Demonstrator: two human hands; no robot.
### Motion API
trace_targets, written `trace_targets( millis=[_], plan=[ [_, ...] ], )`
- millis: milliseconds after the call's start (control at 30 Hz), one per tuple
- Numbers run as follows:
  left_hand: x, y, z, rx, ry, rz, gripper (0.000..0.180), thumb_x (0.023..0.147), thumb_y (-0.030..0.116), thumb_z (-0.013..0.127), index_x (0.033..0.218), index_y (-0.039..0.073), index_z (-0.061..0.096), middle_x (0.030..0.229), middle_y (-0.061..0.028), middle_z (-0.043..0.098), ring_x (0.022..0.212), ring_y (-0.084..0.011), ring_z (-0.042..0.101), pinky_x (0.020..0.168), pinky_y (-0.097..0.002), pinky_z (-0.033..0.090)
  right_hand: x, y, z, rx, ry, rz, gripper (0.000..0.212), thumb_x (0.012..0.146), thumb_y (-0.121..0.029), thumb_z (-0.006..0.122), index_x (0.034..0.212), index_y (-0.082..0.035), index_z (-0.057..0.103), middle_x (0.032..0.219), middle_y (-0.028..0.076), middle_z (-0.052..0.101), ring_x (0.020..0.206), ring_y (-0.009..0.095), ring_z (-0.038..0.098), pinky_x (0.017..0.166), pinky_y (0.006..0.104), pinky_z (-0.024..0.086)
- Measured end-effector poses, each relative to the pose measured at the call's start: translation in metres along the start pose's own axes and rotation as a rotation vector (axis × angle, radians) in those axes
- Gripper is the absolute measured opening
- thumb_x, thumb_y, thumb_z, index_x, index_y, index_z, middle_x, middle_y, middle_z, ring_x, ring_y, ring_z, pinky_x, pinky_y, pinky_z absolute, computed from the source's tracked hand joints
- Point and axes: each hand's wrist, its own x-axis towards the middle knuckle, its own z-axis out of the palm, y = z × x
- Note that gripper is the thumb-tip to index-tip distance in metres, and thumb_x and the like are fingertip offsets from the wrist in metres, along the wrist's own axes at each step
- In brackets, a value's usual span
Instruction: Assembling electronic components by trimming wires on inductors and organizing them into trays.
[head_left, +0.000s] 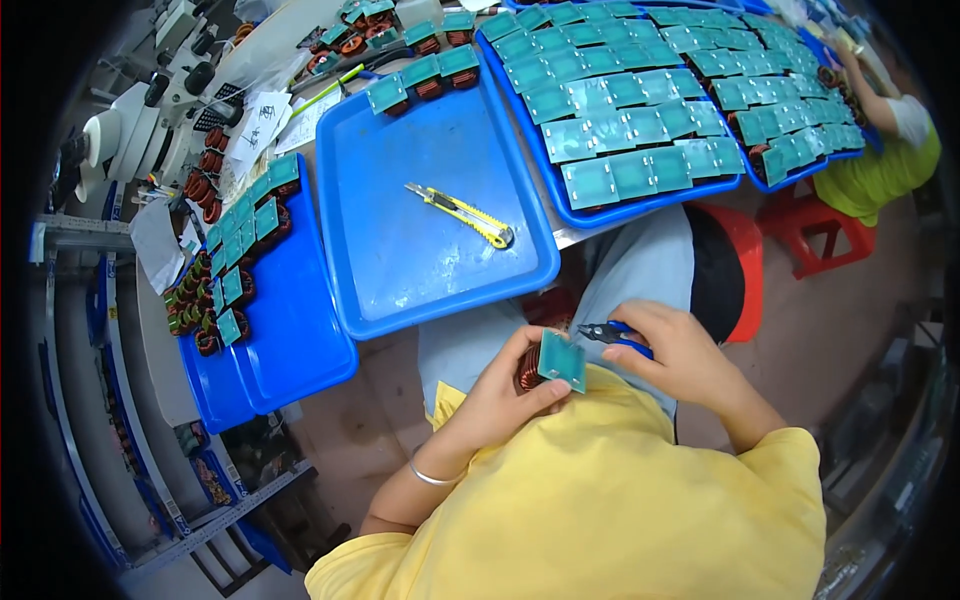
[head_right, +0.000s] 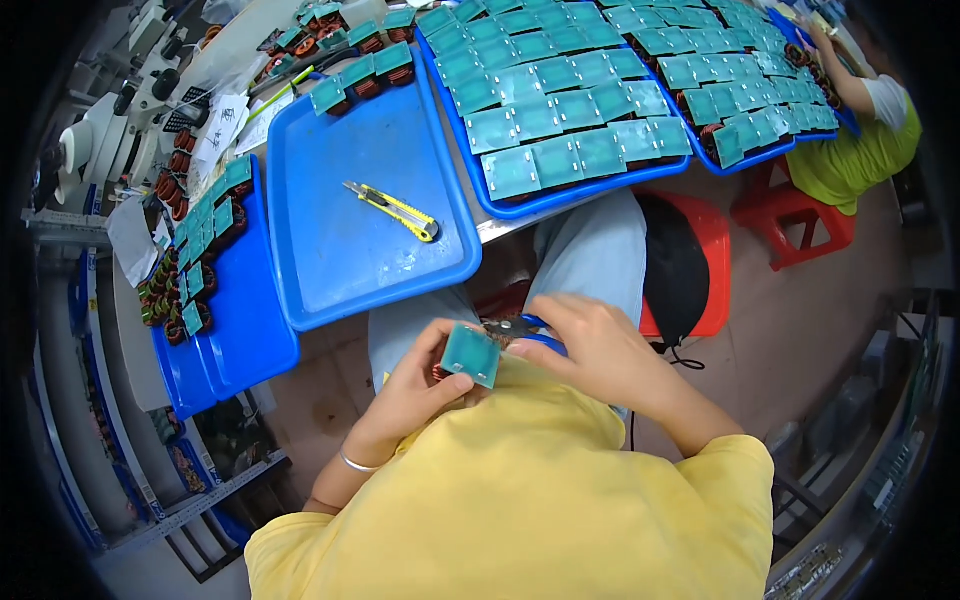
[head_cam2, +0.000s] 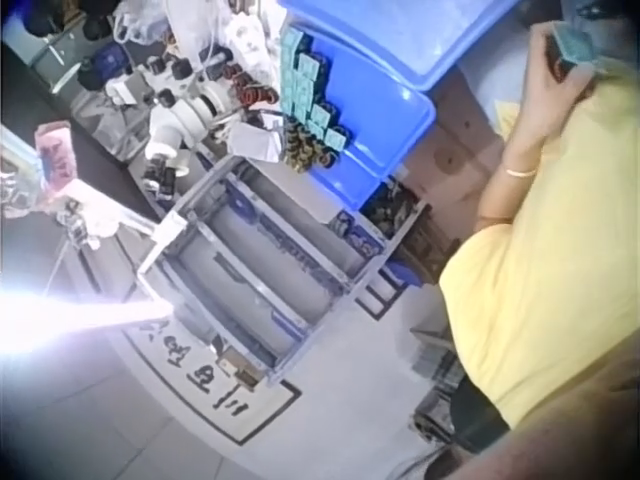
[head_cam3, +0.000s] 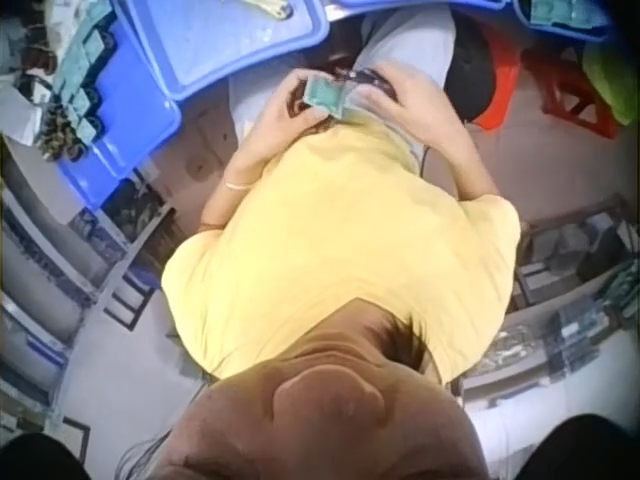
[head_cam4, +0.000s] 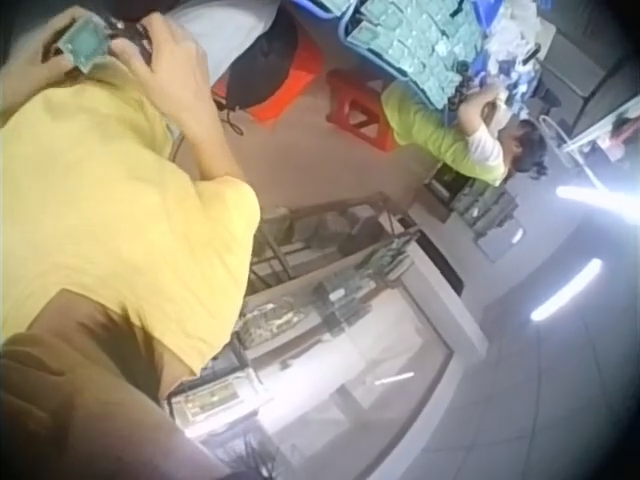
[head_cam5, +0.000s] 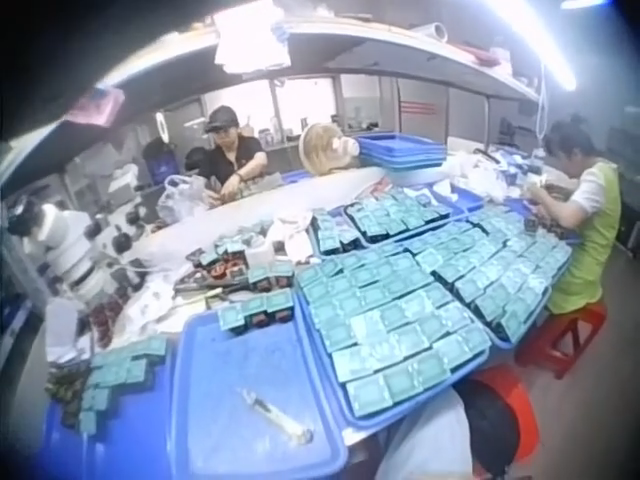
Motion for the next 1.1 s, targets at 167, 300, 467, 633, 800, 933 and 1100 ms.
trace_targets(
  millis=[167, 300, 467, 633, 800, 933, 1100],
  plan=[
    [-0.014, 0.036, 0.015, 0.137, -0.046, 0.248, 0.059, 0.076, 0.005, 0.07, 0.125, 0.003, 0.036, 0.115, -0.0061, 0.045, 0.107, -0.0115, 0.045, 0.092, -0.0268, 0.039, 0.001, -0.028, -0.014, -0.212, 0.285, -0.336, 0.035, 0.073, -0.032, 0.069, 0.085, -0.002, 0.054, 0.073, 0.01, 0.051, 0.067, 0.029, 0.053, 0.06, 0.0354, 0.042],
    [-0.022, 0.039, 0.016, 0.24, -0.046, 0.351, 0.062, 0.074, 0.007, 0.072, 0.124, 0.002, 0.037, 0.117, -0.0074, 0.045, 0.108, -0.013, 0.047, 0.092, -0.0271, 0.04, -0.002, -0.039, -0.017, -0.279, 0.28, -0.357, 0.038, 0.07, -0.034, 0.07, 0.084, -0.002, 0.054, 0.074, 0.01, 0.052, 0.068, 0.029, 0.054, 0.061, 0.0357, 0.042],
    [-0.024, 0.039, 0.015, 0.353, -0.036, 0.395, 0.062, 0.073, 0.008, 0.074, 0.123, 0.002, 0.038, 0.117, -0.0091, 0.047, 0.11, -0.0145, 0.048, 0.093, -0.027, 0.039, -0.004, -0.044, -0.018, -0.33, 0.277, -0.355, 0.04, 0.069, -0.036, 0.07, 0.084, -0.002, 0.054, 0.076, 0.009, 0.051, 0.069, 0.028, 0.053, 0.061, 0.0353, 0.042],
    [-0.024, 0.039, 0.015, 0.528, 0.019, 0.457, 0.062, 0.071, 0.011, 0.076, 0.122, 0.002, 0.041, 0.115, -0.0107, 0.051, 0.105, -0.0186, 0.054, 0.089, -0.0287, 0.043, -0.004, -0.047, -0.021, -0.367, 0.276, -0.373, 0.041, 0.069, -0.036, 0.07, 0.084, -0.002, 0.054, 0.075, 0.01, 0.05, 0.068, 0.028, 0.052, 0.06, 0.0355, 0.041],
    [-0.024, 0.039, 0.015, 0.586, 0.049, 0.495, 0.061, 0.071, 0.012, 0.076, 0.121, 0.002, 0.043, 0.115, -0.0112, 0.051, 0.103, -0.0205, 0.056, 0.087, -0.0295, 0.045, -0.002, -0.049, -0.022, -0.383, 0.264, -0.383, 0.041, 0.069, -0.035, 0.07, 0.085, -0.002, 0.054, 0.073, 0.01, 0.047, 0.067, 0.028, 0.05, 0.06, 0.036, 0.041],
    [-0.021, 0.039, 0.013, 0.66, 0.093, 0.462, 0.058, 0.072, 0.012, 0.074, 0.119, 0.001, 0.044, 0.108, -0.0111, 0.055, 0.102, -0.0203, 0.056, 0.086, -0.0303, 0.045, 0.002, -0.043, -0.019, -0.364, 0.212, -0.343, 0.038, 0.071, -0.035, 0.068, 0.085, -0.003, 0.055, 0.072, 0.011, 0.049, 0.067, 0.03, 0.051, 0.06, 0.0366, 0.042],
    [0.007, -0.003, -0.009, 0.273, 0.113, 0.158, 0.039, 0.081, 0.017, 0.067, 0.11, 0.0, 0.046, 0.09, -0.0094, 0.059, 0.078, -0.0147, 0.059, 0.07, -0.0252, 0.048, 0.028, 0.006, 0.012, -0.025, -0.152, -0.025, 0.038, 0.084, -0.038, 0.056, 0.088, -0.001, 0.058, 0.075, 0.019, 0.06, 0.07, 0.035, 0.056, 0.065, 0.0402, 0.045]
  ],
)
